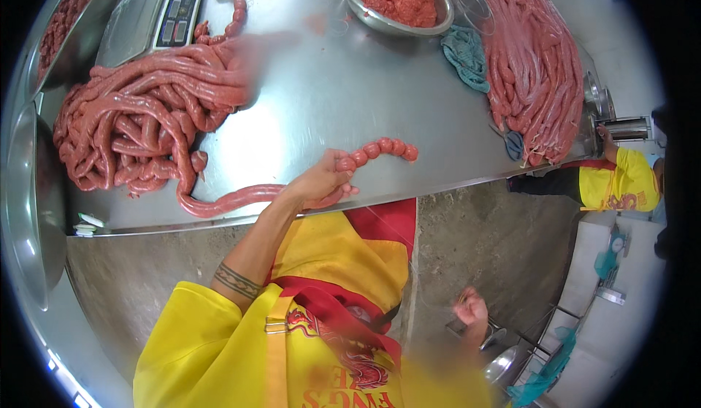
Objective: The person forms linked sausage segments by hand on a stainless steel table. They repeatedly pinch and twist a long stuffed casing into uniform links, then gather the finished links into a pile. A digital scale, a bowl of ground meat, and additional casings are visible on the table.
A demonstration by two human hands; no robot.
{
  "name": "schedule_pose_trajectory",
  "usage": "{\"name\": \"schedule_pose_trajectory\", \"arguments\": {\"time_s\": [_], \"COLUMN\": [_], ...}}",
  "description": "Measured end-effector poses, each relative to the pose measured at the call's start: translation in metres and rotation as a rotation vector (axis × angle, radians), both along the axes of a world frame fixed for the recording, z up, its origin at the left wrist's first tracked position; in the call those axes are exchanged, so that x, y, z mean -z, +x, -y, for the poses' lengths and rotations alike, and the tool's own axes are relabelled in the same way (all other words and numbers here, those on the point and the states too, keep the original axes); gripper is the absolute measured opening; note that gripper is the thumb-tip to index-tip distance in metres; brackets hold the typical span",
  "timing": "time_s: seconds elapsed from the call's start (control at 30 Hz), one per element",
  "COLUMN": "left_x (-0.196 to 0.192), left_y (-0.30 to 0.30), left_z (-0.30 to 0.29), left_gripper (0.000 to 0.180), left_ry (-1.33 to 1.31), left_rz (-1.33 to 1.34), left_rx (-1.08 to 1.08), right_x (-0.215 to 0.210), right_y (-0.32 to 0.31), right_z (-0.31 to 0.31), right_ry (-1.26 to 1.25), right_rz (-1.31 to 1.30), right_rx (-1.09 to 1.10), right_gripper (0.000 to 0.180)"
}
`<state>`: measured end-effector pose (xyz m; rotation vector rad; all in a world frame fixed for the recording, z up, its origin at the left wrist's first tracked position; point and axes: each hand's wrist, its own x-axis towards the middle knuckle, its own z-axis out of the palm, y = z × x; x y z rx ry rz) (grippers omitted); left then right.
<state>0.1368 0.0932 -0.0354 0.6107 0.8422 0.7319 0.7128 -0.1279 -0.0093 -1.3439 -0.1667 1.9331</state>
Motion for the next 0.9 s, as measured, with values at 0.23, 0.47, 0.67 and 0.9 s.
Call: {"name": "schedule_pose_trajectory", "arguments": {"time_s": [0.23, 0.47, 0.67, 0.9], "left_x": [-0.022, -0.026, -0.02, 0.018], "left_y": [0.008, 0.009, 0.015, 0.021], "left_z": [0.02, 0.015, 0.018, 0.0], "left_gripper": [0.068, 0.07, 0.064, 0.04], "left_ry": [0.065, -0.173, -0.064, -0.217], "left_rz": [-0.501, -0.291, -0.453, -0.01], "left_rx": [-0.014, -0.224, -0.189, -0.322], "right_x": [0.015, -0.027, -0.104, -0.112], "right_y": [-0.143, -0.409, -0.255, -0.043], "right_z": [-0.235, -0.254, -0.146, -0.024], "right_ry": [0.31, 0.988, 0.964, 0.202], "right_rz": [0.237, 1.466, 1.159, 0.892], "right_rx": [0.172, -1.633, -1.19, -0.901], "right_gripper": [0.073, 0.046, 0.083, 0.014]}}
